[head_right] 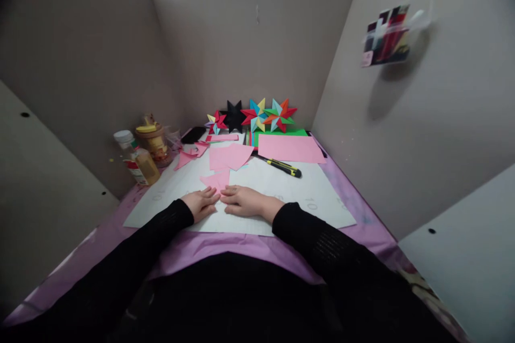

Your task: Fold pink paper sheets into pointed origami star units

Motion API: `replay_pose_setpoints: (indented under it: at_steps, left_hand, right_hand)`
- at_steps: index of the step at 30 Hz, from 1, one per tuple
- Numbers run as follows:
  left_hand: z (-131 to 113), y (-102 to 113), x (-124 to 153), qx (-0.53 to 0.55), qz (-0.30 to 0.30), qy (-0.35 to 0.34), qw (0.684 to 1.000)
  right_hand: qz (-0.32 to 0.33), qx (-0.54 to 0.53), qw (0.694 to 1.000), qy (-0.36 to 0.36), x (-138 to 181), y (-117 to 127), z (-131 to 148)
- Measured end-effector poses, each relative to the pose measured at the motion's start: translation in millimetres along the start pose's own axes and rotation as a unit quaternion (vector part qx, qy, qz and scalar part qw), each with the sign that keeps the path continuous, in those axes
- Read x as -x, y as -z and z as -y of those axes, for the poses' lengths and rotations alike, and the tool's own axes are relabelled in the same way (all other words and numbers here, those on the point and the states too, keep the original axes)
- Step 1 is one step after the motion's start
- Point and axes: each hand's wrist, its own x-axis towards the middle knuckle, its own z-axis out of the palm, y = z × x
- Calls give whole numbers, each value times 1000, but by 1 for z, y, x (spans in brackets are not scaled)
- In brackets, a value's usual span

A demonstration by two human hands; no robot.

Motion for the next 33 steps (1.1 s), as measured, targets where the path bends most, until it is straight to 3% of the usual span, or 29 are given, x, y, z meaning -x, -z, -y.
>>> replay_pose_setpoints:
  at_steps: [6,9,11,15,24,33]
  left_hand:
    - [-5,7,0,-1,29,-14,999]
    - [-9,9,1,-7,19,-24,1000]
    - [-11,9,1,-14,12,-19,1000]
    - [-14,6,2,-32,-12,-14,999]
    - [-17,-4,6,-71,-47,-20,996]
    - [-25,-2,7,-47,-41,-20,998]
  right_hand:
    - [23,-53,998,19,10,9,-5]
    - [24,-138,990,-16,14,9,-11]
    - [-9,-181,982,-50,15,7,-13]
    - [-90,-116,986,-77,12,0,-11]
    - [-56,5,998,-4,7,-3,-13]
    - [-36,-44,998,-32,-3,5,-20]
